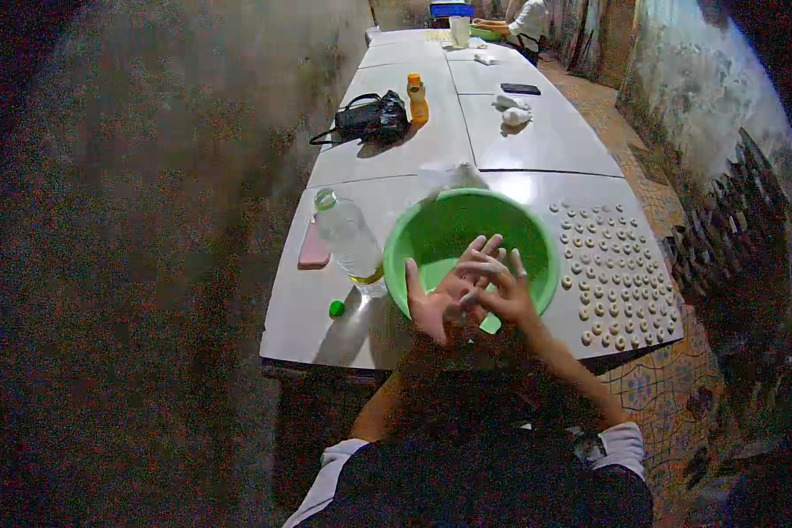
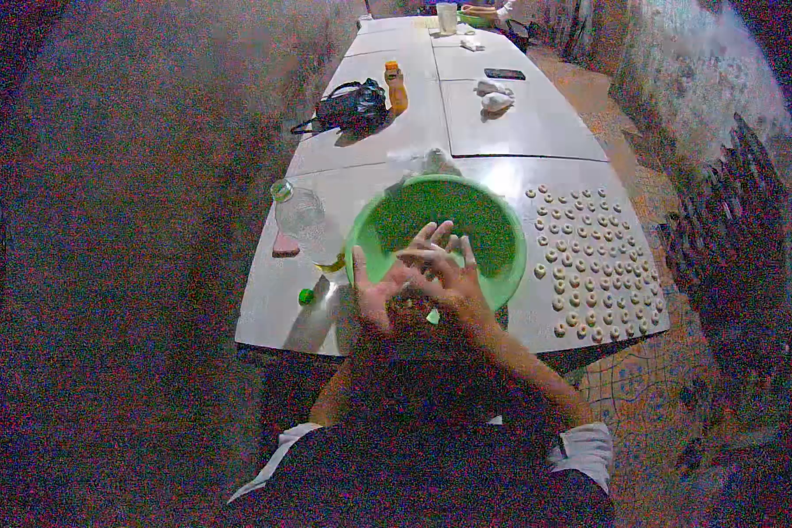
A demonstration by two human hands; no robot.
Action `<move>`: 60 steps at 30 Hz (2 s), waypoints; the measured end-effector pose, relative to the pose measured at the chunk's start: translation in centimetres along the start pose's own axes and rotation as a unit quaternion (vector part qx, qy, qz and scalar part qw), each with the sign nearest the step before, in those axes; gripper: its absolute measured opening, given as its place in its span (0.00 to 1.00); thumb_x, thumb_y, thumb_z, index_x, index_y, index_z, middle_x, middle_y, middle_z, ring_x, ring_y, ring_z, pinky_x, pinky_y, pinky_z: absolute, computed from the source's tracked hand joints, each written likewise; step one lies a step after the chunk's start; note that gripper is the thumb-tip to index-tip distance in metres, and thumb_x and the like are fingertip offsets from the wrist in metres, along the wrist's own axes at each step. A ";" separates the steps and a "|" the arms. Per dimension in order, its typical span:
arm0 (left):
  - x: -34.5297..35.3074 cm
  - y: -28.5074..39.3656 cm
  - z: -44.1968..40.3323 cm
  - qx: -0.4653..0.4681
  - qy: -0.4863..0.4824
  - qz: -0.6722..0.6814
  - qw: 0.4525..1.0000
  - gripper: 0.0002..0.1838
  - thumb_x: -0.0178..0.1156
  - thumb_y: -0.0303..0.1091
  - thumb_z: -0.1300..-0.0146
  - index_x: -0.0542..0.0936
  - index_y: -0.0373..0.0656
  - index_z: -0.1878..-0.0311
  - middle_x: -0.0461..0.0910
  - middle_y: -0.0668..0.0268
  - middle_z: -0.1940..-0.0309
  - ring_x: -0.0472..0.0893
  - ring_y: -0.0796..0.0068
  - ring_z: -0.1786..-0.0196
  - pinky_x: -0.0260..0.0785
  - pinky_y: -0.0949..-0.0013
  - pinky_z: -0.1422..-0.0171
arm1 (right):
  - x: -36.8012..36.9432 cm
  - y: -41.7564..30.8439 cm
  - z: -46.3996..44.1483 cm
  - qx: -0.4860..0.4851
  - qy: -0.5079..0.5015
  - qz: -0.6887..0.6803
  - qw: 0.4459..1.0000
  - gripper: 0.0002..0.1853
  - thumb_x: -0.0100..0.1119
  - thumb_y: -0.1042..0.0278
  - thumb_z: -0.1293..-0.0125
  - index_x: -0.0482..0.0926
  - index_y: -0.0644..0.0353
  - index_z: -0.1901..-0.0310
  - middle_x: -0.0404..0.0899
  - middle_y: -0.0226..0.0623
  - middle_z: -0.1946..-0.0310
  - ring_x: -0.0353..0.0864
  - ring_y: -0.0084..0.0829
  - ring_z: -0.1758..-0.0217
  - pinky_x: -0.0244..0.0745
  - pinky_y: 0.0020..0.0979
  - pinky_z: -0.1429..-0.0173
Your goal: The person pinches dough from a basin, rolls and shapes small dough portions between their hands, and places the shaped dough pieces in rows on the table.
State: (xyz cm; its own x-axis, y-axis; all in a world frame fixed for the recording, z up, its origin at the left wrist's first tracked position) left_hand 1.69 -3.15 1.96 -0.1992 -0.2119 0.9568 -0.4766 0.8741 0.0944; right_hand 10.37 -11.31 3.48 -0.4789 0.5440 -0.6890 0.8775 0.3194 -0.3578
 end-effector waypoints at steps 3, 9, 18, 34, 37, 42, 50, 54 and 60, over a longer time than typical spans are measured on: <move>-0.4 0.3 0.2 -0.010 -0.010 -0.003 1.000 0.54 0.36 0.75 0.45 0.42 0.37 0.30 0.43 0.53 0.29 0.49 0.58 0.28 0.43 0.57 0.26 | -0.9 0.0 -0.5 0.038 0.017 -0.019 0.999 0.16 0.64 0.65 0.54 0.78 0.43 0.60 0.68 0.30 0.42 0.59 0.39 0.32 0.36 0.63 0.31; 0.1 -0.1 0.2 0.005 0.014 -0.031 0.999 0.54 0.35 0.75 0.45 0.45 0.37 0.30 0.46 0.53 0.29 0.49 0.59 0.28 0.43 0.58 0.26 | 0.4 0.6 0.1 0.011 -0.039 0.032 0.999 0.21 0.66 0.63 0.58 0.78 0.43 0.57 0.66 0.31 0.40 0.59 0.38 0.32 0.33 0.64 0.31; -0.7 -0.2 0.0 -0.016 -0.001 -0.012 1.000 0.57 0.36 0.77 0.47 0.41 0.36 0.30 0.43 0.54 0.28 0.48 0.58 0.28 0.46 0.60 0.27 | 0.3 -0.3 -0.6 0.055 -0.009 -0.057 0.997 0.12 0.65 0.63 0.51 0.75 0.50 0.65 0.77 0.27 0.71 0.78 0.32 0.56 0.42 0.55 0.31; -0.7 0.4 -0.1 0.003 -0.003 -0.021 1.000 0.54 0.36 0.75 0.44 0.43 0.36 0.30 0.46 0.54 0.29 0.51 0.61 0.29 0.46 0.58 0.27 | 0.1 -0.4 0.0 -0.013 -0.033 0.113 0.993 0.11 0.58 0.59 0.47 0.76 0.47 0.62 0.71 0.32 0.51 0.67 0.35 0.41 0.31 0.65 0.31; -0.9 0.4 -0.2 0.009 -0.011 -0.042 0.999 0.54 0.35 0.75 0.45 0.43 0.36 0.30 0.46 0.55 0.29 0.51 0.61 0.29 0.45 0.58 0.27 | 0.2 -1.3 -0.4 -0.018 -0.008 0.148 0.989 0.13 0.63 0.55 0.52 0.77 0.51 0.68 0.70 0.32 0.51 0.65 0.34 0.40 0.29 0.60 0.29; -0.6 0.2 -0.2 0.020 -0.011 -0.054 0.998 0.54 0.34 0.75 0.44 0.44 0.36 0.30 0.46 0.55 0.29 0.50 0.61 0.28 0.44 0.57 0.26 | 0.8 -0.5 -0.2 -0.008 -0.049 0.187 0.981 0.12 0.57 0.56 0.45 0.77 0.45 0.59 0.70 0.32 0.50 0.65 0.33 0.39 0.29 0.64 0.30; -0.6 1.0 -0.5 0.030 -0.014 -0.015 0.999 0.54 0.36 0.75 0.45 0.43 0.37 0.30 0.44 0.55 0.29 0.50 0.58 0.28 0.43 0.55 0.26 | -1.6 -0.4 -1.3 -0.008 -0.059 0.083 0.995 0.15 0.62 0.59 0.50 0.76 0.48 0.59 0.69 0.33 0.48 0.64 0.36 0.38 0.30 0.62 0.30; -0.3 1.1 -0.5 0.040 -0.045 0.005 0.998 0.54 0.37 0.75 0.45 0.42 0.39 0.29 0.43 0.54 0.29 0.49 0.56 0.28 0.46 0.54 0.27 | -2.2 -1.1 -1.6 0.068 -0.035 0.082 0.994 0.14 0.65 0.59 0.52 0.76 0.50 0.64 0.69 0.36 0.48 0.64 0.39 0.38 0.33 0.64 0.32; -0.6 1.0 -0.8 0.041 -0.050 0.036 0.997 0.55 0.38 0.76 0.46 0.42 0.37 0.30 0.43 0.52 0.29 0.47 0.57 0.28 0.43 0.52 0.26 | -0.8 -0.3 -1.3 0.065 -0.056 0.052 0.995 0.16 0.64 0.60 0.52 0.77 0.45 0.58 0.68 0.36 0.46 0.64 0.39 0.37 0.33 0.65 0.32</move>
State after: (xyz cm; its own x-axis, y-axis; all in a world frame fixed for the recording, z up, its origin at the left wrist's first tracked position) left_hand 2.02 -1.85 1.69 -0.3183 -0.1956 0.9276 -0.5254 0.8509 -0.0009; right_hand 10.45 -10.80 4.94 -0.3852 0.4776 -0.7896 0.9218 0.1586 -0.3537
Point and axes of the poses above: each hand's wrist, its own z-axis away from the middle knuckle, its own x-axis out of the palm, y = z × x, the point moved 1 cm from there along -z, towards the middle knuckle
